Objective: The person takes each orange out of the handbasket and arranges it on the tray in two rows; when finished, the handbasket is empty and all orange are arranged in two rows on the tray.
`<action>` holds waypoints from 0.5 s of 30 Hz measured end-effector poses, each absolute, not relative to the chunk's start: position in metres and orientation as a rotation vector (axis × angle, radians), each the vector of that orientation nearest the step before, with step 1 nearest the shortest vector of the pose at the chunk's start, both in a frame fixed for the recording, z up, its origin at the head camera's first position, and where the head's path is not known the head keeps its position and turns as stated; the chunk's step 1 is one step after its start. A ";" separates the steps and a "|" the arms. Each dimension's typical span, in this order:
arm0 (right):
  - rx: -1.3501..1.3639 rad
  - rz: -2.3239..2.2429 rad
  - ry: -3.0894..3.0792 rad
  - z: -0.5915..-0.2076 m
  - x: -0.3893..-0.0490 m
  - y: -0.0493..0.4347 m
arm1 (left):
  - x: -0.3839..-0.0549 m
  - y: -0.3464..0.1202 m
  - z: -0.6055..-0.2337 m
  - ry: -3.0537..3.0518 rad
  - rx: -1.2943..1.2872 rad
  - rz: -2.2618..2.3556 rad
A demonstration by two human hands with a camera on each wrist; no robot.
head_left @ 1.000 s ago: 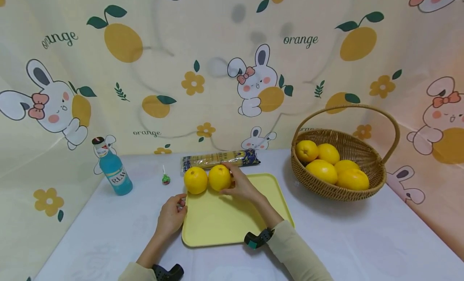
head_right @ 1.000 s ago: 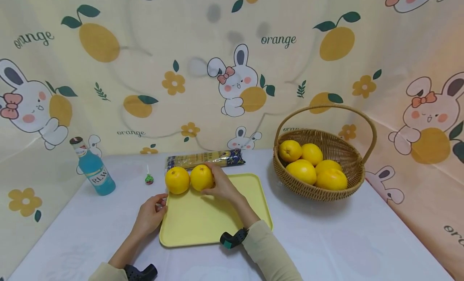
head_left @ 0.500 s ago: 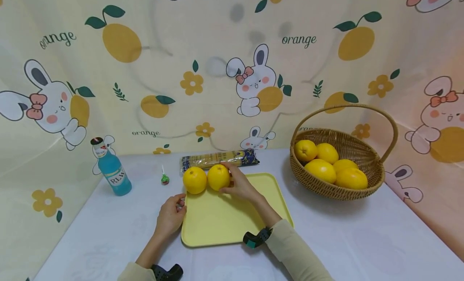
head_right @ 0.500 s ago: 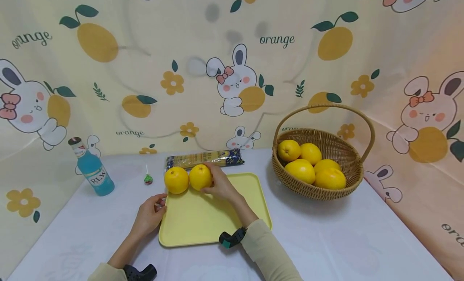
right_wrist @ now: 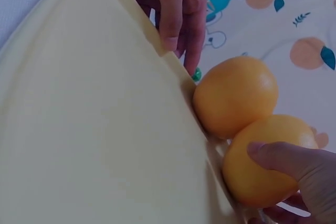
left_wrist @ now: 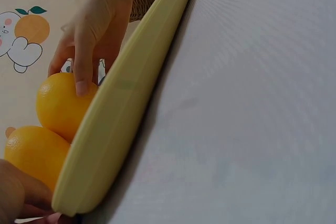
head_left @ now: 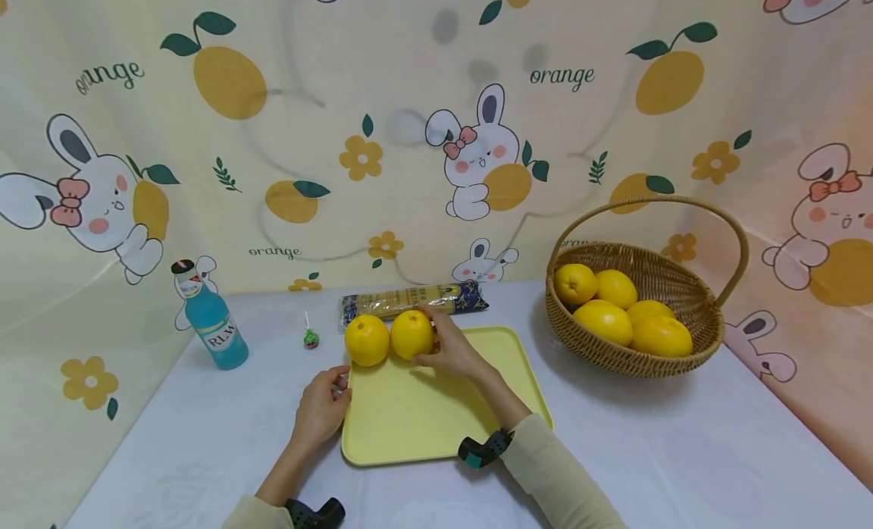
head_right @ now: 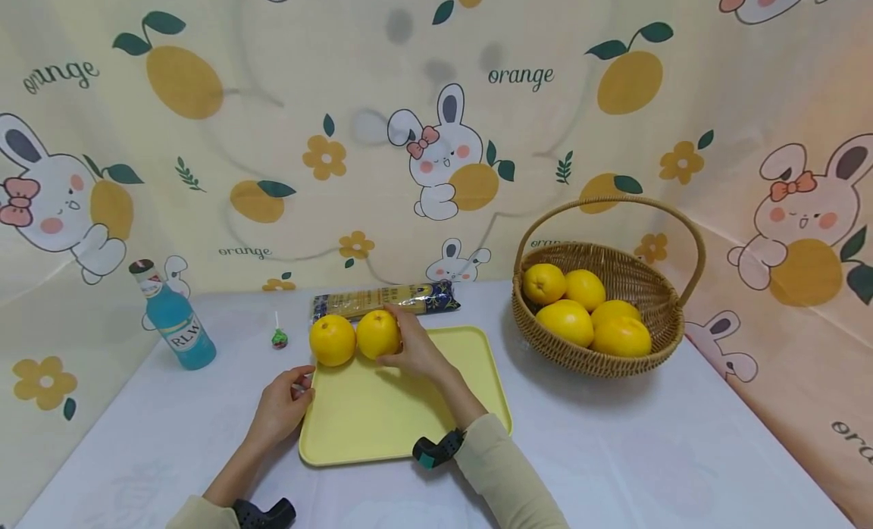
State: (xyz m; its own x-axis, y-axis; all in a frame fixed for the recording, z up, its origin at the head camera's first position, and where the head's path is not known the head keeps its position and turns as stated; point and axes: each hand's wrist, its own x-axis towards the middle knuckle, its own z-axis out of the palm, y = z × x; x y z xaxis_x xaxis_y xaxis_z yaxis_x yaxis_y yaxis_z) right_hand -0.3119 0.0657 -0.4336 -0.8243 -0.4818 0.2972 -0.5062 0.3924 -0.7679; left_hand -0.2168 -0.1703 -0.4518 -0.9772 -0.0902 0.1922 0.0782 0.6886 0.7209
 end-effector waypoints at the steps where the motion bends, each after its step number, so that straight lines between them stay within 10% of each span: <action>1: 0.917 1.452 -2.605 -0.433 -0.312 0.067 | -0.217 -0.170 -0.452 -2.687 0.009 -1.167; 15: 0.972 1.350 -2.652 -0.385 -0.296 0.118 | -0.218 -0.170 -0.452 -2.689 0.022 -1.174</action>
